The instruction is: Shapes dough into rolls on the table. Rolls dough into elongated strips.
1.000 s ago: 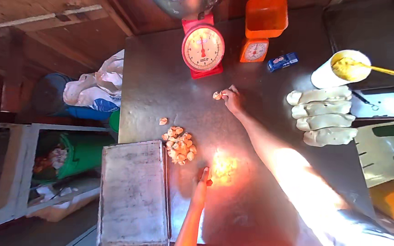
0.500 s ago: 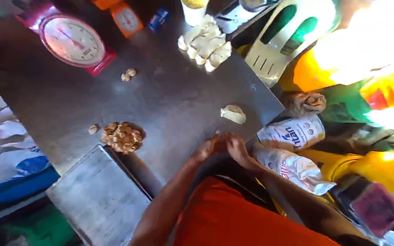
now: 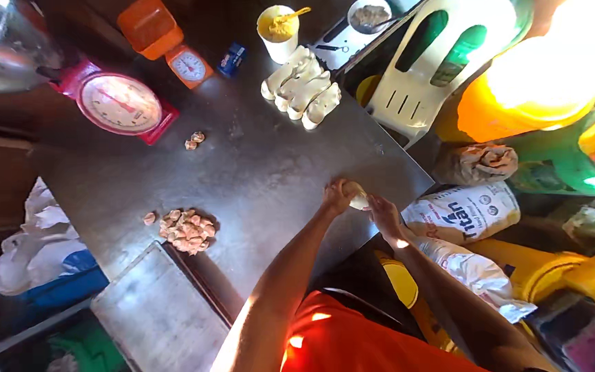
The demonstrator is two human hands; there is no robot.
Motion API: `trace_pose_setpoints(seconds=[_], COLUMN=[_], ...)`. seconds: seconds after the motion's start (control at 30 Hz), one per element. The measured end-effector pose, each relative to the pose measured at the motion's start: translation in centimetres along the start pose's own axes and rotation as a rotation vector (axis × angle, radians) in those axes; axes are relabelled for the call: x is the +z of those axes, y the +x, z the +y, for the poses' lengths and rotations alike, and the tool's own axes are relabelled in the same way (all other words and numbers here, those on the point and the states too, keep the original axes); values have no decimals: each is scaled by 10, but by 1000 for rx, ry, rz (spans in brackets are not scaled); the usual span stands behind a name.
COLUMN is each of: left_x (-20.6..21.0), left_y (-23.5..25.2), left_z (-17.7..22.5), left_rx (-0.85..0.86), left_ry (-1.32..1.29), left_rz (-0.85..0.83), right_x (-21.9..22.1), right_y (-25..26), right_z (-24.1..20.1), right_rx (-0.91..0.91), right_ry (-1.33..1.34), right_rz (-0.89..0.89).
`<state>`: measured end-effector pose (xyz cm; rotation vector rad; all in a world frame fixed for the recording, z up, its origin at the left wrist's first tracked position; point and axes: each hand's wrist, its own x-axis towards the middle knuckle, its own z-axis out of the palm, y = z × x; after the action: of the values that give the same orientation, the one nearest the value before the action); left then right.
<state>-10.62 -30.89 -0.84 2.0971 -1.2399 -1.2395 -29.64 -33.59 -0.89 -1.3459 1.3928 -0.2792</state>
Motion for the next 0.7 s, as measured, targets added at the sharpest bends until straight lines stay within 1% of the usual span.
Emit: trace_pose_setpoints(seconds=[0.07, 0.1, 0.17, 0.2, 0.27, 0.3, 0.37, 0.4, 0.43, 0.47, 0.53, 0.57, 0.6, 0.63, 0.67, 0.7], left_x=[-3, -10, -32, -42, -57, -60, -58, -53, -47, -39, -23, -15, -11, -14, -20, -28], left_y=[-19, -35, -84, -114, -174, -202, -245, -260, -272, -279, -275, -269, -264, -261, -260, -258], left_z=[-6, -10, -20, -29, -53, -64, -73, -74, -74, -76, -94, -103, -109, -110, -104, -97], left_rx=[60, 89, 89, 58, -94, -233, -561, -647, -653, -586, -346, -266, -233, -255, -323, -425], left_ry=[-128, -180, -232, -224, -126, -48, 148, 196, 215, 214, 162, 119, 118, 149, 178, 170], left_rz=[-14, 11, 97, 156, 291, 345, 373, 389, 426, 494, 694, 751, 755, 679, 557, 417], right_x=[-8, -12, -8, 0, 33, 56, 105, 128, 145, 156, 167, 167, 164, 159, 151, 140], right_y=[8, 11, 7, 0, -17, -26, -47, -60, -77, -95, -124, -133, -139, -142, -146, -154], right_z=[-12, -23, -50, -64, -85, -90, -90, -94, -102, -112, -130, -129, -128, -129, -132, -138], right_rx=[-14, -66, -181, -234, -317, -349, -450, -519, -589, -649, -755, -790, -807, -803, -761, -687], right_ry=[-96, -192, -297, -335, -388, -413, -524, -592, -661, -731, -804, -802, -797, -789, -791, -779], right_rz=[-114, -189, -332, -418, -582, -662, -820, -906, -985, -1048, -1062, -1039, -1022, -1023, -1065, -1147])
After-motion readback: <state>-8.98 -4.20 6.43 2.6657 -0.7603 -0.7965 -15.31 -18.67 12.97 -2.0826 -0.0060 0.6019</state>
